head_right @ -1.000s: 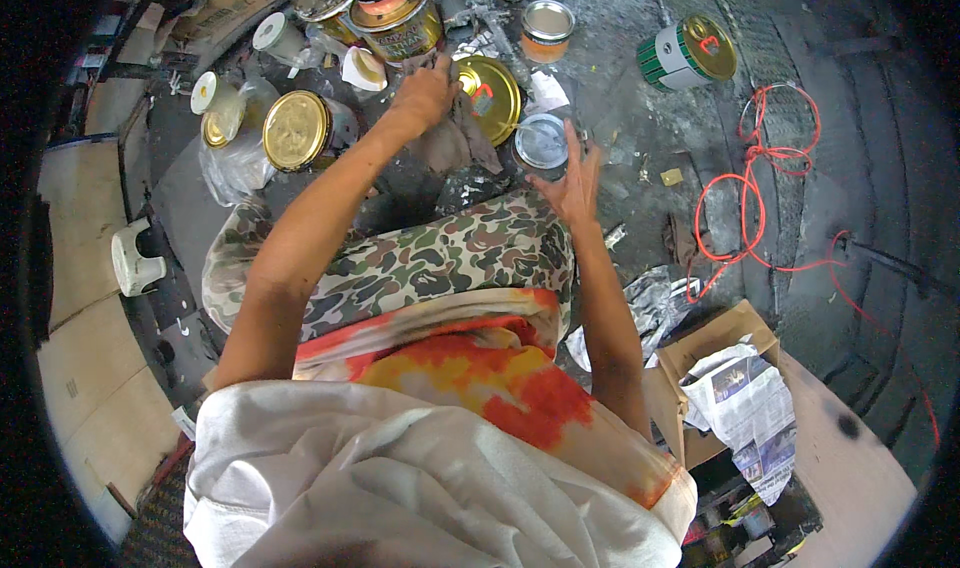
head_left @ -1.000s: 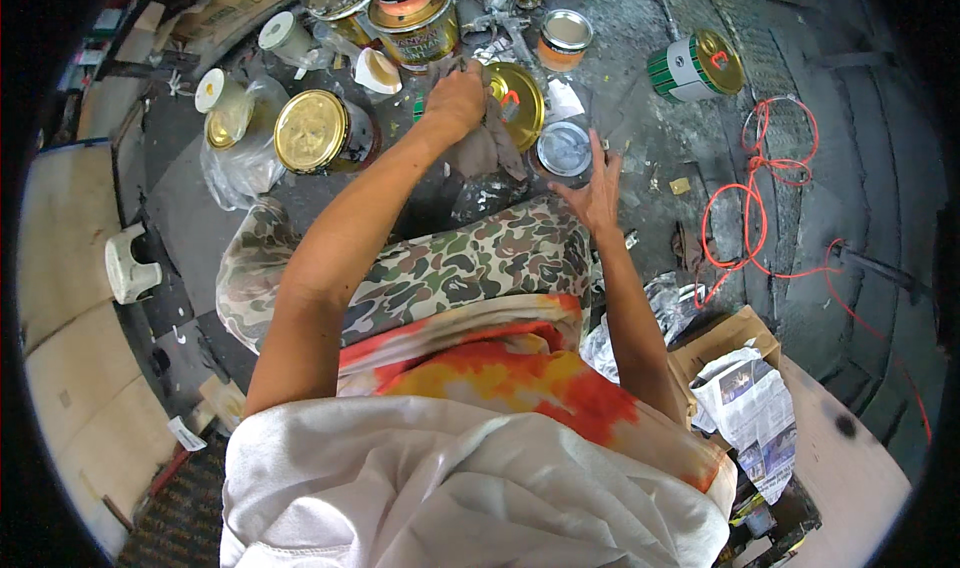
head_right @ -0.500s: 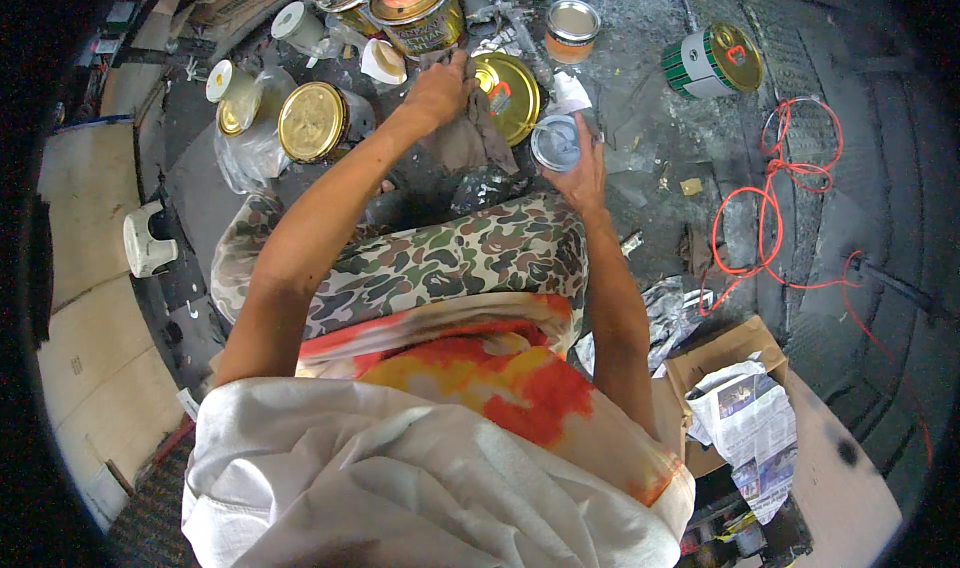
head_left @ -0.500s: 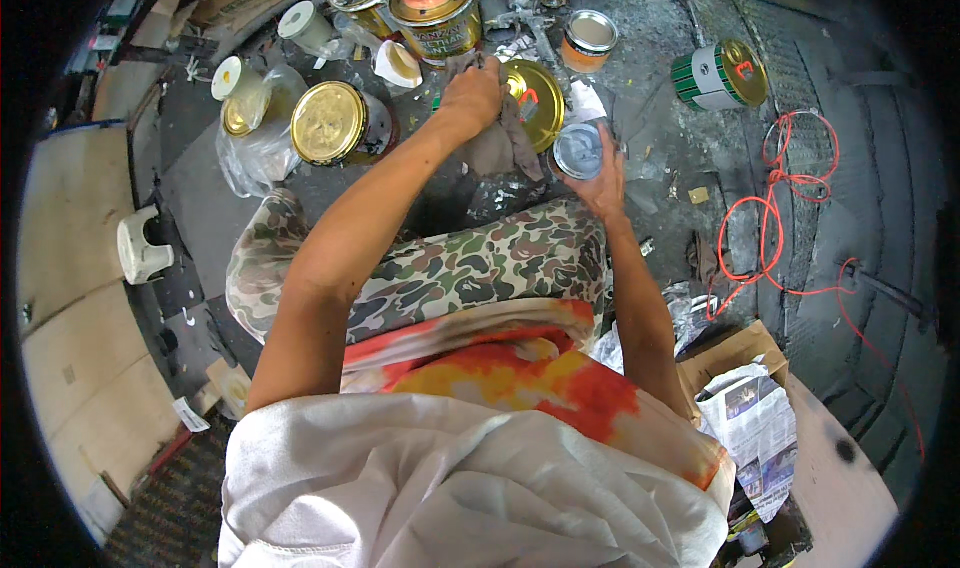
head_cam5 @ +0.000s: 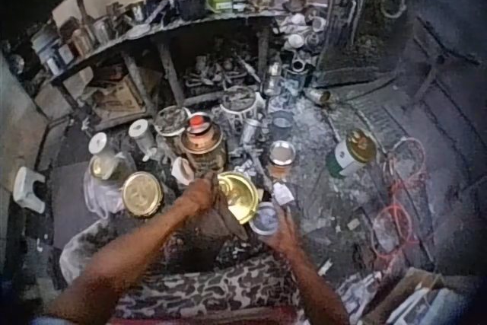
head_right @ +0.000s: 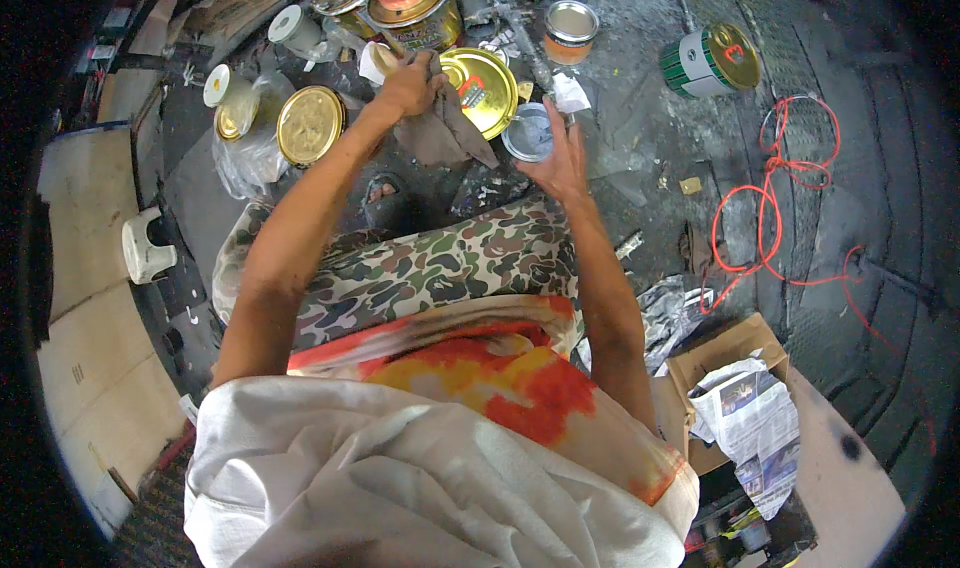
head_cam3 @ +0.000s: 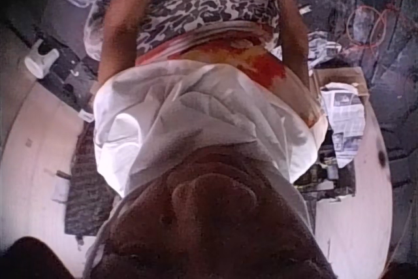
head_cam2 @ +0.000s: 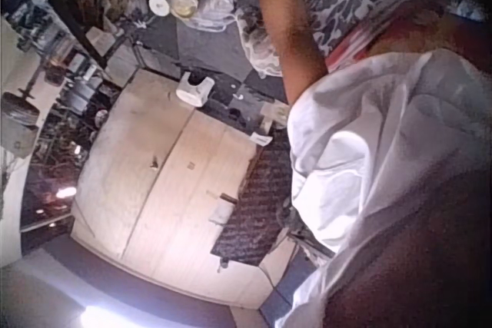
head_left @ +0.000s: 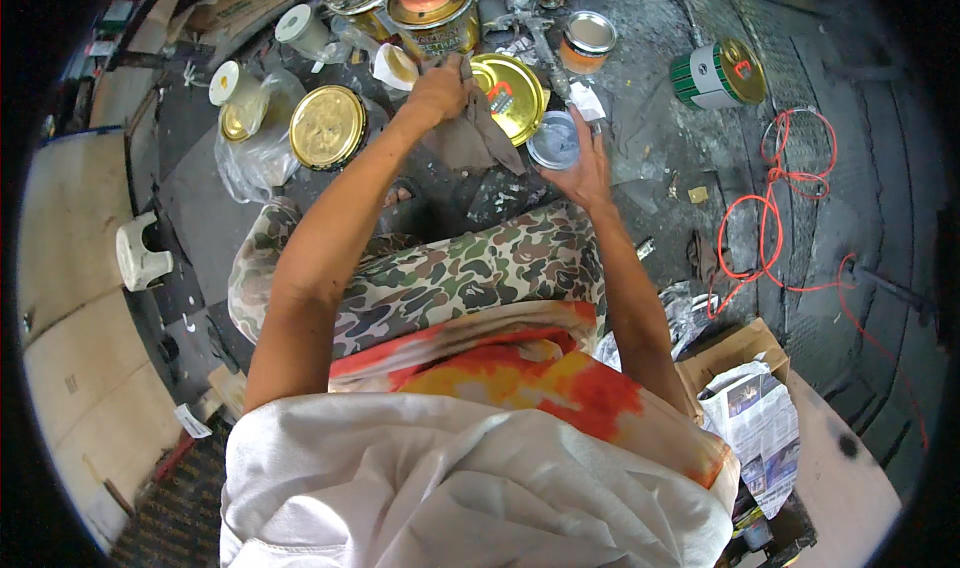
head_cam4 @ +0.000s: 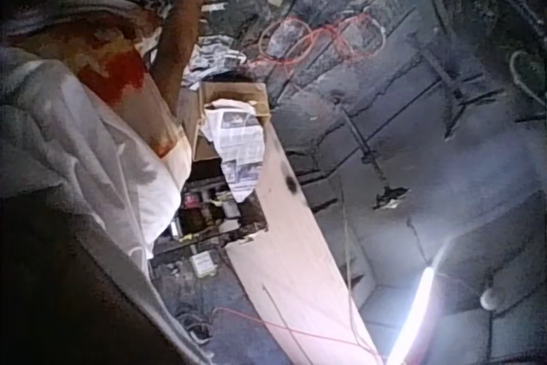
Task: The recorder is wiping and preparing various paint cans and a spray can in an auto body shop environment.
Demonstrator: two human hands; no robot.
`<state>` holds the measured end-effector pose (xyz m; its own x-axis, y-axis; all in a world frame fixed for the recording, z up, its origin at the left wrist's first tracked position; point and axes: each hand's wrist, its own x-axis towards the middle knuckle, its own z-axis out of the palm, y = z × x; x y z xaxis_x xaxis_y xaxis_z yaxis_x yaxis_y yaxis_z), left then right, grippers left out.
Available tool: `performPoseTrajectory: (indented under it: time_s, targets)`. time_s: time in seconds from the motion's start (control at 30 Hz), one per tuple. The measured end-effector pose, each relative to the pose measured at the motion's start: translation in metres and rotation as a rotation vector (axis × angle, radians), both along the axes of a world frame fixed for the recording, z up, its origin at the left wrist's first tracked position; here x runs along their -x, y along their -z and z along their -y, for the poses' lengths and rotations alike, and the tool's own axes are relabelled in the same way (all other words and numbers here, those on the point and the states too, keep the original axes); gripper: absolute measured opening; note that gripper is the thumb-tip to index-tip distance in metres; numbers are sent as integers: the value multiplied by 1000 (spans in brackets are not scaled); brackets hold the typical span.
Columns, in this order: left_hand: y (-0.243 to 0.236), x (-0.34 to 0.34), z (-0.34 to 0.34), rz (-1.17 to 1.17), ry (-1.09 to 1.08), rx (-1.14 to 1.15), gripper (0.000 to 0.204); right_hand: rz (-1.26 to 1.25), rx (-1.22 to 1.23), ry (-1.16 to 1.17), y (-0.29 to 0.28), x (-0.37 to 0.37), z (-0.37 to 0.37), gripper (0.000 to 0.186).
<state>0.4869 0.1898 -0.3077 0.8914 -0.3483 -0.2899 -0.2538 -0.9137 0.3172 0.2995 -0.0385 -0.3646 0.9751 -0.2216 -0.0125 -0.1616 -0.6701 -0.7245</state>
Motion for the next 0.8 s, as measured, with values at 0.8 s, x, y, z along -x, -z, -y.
performPoseTrajectory:
  time_s: [0.8]
  targets:
    - [31, -37, -81, -283, -165, 179, 79, 50, -40, 96, 21, -10, -19, 109]
